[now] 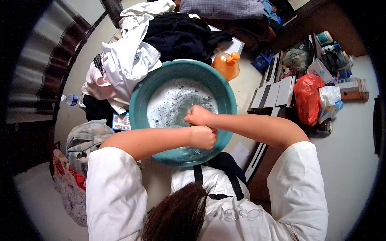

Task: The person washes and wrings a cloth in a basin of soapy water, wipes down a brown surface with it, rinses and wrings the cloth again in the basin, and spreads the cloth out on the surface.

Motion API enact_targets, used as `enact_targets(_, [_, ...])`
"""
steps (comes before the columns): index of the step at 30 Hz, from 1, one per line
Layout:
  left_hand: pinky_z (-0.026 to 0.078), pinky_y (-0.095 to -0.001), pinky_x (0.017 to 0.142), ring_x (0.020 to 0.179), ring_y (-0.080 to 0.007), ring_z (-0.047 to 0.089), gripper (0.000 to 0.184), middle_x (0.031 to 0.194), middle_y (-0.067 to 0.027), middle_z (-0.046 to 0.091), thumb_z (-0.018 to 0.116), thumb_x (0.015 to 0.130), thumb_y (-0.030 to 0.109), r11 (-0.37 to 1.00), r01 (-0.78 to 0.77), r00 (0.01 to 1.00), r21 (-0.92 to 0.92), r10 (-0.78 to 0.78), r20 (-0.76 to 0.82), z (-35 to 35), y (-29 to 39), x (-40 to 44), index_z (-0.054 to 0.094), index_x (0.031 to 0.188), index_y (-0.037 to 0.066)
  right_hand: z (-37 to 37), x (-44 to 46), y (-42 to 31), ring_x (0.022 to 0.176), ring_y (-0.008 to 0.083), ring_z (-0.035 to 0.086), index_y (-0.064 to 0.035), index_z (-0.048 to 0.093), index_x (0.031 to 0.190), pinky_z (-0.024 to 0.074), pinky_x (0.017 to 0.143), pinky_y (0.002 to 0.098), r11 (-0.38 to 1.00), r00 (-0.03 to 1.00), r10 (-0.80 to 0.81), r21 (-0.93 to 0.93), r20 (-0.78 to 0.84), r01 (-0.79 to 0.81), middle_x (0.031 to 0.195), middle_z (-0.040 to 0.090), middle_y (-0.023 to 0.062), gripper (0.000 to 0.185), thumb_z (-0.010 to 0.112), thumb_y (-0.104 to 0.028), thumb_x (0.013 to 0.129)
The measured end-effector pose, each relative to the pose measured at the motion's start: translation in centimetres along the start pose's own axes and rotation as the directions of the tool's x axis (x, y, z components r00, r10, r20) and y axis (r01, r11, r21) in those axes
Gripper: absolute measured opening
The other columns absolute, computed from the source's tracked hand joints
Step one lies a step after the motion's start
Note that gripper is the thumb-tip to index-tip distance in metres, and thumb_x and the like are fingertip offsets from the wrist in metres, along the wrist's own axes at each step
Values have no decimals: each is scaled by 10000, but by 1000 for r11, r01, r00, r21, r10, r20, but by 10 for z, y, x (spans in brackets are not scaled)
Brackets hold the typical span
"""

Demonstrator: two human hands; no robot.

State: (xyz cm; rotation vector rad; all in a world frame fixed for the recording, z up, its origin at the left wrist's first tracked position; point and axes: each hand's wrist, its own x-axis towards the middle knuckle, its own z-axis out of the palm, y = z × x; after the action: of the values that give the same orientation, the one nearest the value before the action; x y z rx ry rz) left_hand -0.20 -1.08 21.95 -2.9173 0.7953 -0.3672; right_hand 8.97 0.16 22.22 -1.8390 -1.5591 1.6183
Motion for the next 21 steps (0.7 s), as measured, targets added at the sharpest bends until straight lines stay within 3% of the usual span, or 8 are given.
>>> enact_targets(3, [471,-325,611,671,-234,596,216,711,-104,612,556,589,227,999,-35,999,14,35,22,1,3,-1,637,620,30,3,-3,0,485,278,496,-1,535,524,427,554,403,999,999,-32,38,-26,33,545,547,165,295,582,-242,686])
enact_targets(9, [468,-319,621,652,-228,592,184,696,-80,607,562,600,213,992,-49,998,114,45,34,-7,5,2,629,644,47,4,-3,6,471,223,479,-5,544,530,424,541,388,999,998,-30,34,-51,32,532,546,149,291,574,-250,684])
enact_targets(12, [460,-320,670,731,-221,583,150,747,-67,605,549,627,197,998,-49,983,-28,53,175,-24,-4,10,617,671,71,-3,-5,9,502,185,479,-9,566,561,429,562,376,993,999,-26,113,-22,29,556,566,125,289,570,-271,685])
enact_targets(15, [454,-348,693,827,-209,546,191,799,-43,561,558,607,230,977,-28,1000,-211,25,-13,-53,-22,11,585,730,86,-26,-5,9,601,170,528,-40,621,716,448,643,341,981,995,-99,164,-27,102,717,627,85,292,582,-330,708])
enact_targets(17, [444,-369,759,905,-223,528,253,880,-61,552,600,587,221,978,70,986,-196,-98,-135,-74,-29,12,572,799,87,-32,12,33,659,184,558,-57,635,859,458,705,321,938,976,-209,271,-59,217,802,639,79,342,585,-367,724])
enact_targets(18, [439,-379,793,944,-230,519,293,921,-70,547,621,577,216,974,119,968,-194,-157,-194,-82,-32,12,565,834,88,-42,-28,16,802,108,537,-78,588,955,439,751,289,582,981,7,797,194,-162,872,597,35,288,509,-326,830])
enact_targets(19, [438,-386,802,950,-243,520,318,935,-77,545,640,558,204,951,222,935,-215,-270,-231,-86,-34,12,565,844,84,-50,-48,15,995,190,507,-89,401,1253,392,898,371,651,993,9,753,114,-92,1156,511,112,632,458,-534,807])
enact_targets(21, [435,-400,822,962,-268,522,375,964,-90,542,679,520,178,873,404,829,-272,-475,-295,-92,-36,15,563,862,78,-51,-76,25,1045,227,470,-94,284,1318,388,878,429,332,998,48,943,-41,23,1254,413,109,724,397,-596,808])
